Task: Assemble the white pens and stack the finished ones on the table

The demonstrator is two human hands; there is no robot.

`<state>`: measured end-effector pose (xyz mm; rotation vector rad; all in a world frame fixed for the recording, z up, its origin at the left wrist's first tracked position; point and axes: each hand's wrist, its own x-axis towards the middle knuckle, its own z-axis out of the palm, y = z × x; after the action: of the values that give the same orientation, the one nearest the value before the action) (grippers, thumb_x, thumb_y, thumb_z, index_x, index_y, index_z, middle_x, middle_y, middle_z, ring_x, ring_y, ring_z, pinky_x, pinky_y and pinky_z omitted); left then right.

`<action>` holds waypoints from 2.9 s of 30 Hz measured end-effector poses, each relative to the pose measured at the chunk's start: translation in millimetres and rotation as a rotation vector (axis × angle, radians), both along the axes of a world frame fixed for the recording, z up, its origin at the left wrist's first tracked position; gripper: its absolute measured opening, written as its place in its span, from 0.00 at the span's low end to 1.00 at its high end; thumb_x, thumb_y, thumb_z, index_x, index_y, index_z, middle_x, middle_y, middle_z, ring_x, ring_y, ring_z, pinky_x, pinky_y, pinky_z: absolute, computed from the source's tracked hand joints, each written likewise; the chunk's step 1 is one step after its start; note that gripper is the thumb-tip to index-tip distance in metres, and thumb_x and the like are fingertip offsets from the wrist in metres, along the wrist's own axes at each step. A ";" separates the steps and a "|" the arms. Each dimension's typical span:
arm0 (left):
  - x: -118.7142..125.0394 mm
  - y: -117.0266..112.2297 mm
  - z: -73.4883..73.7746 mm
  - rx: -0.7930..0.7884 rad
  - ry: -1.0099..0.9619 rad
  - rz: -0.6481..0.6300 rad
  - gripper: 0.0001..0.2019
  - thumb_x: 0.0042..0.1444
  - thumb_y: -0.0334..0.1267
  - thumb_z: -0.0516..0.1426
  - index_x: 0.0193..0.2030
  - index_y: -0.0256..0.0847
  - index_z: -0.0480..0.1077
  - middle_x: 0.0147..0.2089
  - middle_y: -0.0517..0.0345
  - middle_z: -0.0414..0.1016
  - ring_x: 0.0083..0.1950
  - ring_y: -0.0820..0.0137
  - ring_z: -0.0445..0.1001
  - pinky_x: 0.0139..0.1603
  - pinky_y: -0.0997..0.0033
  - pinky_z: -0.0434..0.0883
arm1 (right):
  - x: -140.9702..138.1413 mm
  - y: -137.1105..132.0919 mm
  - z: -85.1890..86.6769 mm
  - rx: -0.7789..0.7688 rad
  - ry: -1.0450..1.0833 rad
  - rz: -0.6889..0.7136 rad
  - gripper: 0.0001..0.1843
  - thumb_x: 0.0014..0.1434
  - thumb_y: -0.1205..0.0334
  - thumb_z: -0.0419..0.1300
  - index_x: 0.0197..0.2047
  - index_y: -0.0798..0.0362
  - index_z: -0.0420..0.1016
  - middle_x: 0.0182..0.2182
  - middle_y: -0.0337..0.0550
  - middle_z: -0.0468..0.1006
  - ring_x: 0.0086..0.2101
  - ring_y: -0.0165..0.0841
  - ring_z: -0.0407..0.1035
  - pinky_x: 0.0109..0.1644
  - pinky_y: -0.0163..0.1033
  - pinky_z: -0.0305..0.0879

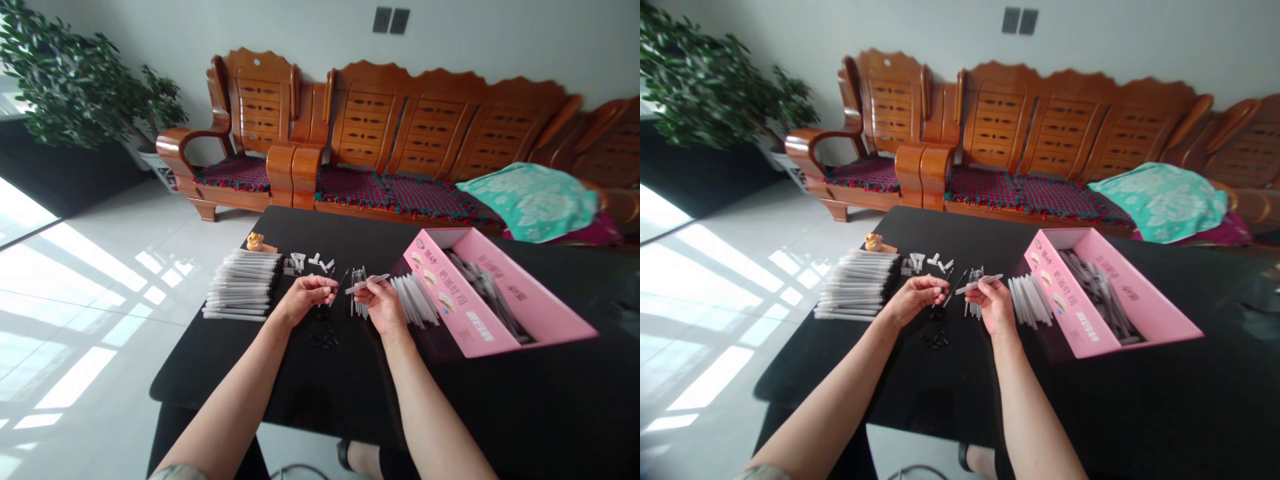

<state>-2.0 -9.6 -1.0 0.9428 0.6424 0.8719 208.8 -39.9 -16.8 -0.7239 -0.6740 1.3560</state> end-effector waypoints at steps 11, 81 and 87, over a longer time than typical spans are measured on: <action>7.2 0.8 -4.2 0.057 0.062 -0.047 0.19 0.43 0.42 0.70 0.34 0.32 0.69 0.29 0.55 0.76 0.28 0.74 0.74 0.31 0.76 0.71 | -4.2 -2.7 5.9 0.008 -0.049 -0.014 0.11 0.50 0.64 0.70 0.36 0.53 0.74 0.31 0.45 0.84 0.28 0.37 0.80 0.31 0.37 0.79; 15.5 -4.1 -4.7 0.333 0.436 0.124 0.21 0.55 0.53 0.59 0.33 0.33 0.73 0.22 0.57 0.73 0.17 0.77 0.68 0.14 0.82 0.62 | -4.3 -0.8 0.2 0.005 -0.159 -0.051 0.12 0.52 0.63 0.69 0.37 0.53 0.71 0.31 0.45 0.84 0.29 0.35 0.79 0.32 0.36 0.78; 16.2 -4.2 -2.5 0.312 0.433 0.073 0.20 0.54 0.53 0.60 0.29 0.33 0.72 0.21 0.57 0.72 0.17 0.77 0.68 0.14 0.82 0.61 | -5.6 -1.8 2.6 0.001 -0.173 -0.033 0.12 0.51 0.62 0.70 0.37 0.53 0.71 0.31 0.45 0.84 0.28 0.35 0.79 0.32 0.36 0.78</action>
<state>14.3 -13.8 -3.5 1.4181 0.9318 0.8522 203.1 -41.7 -14.2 -0.8547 -0.7963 1.2725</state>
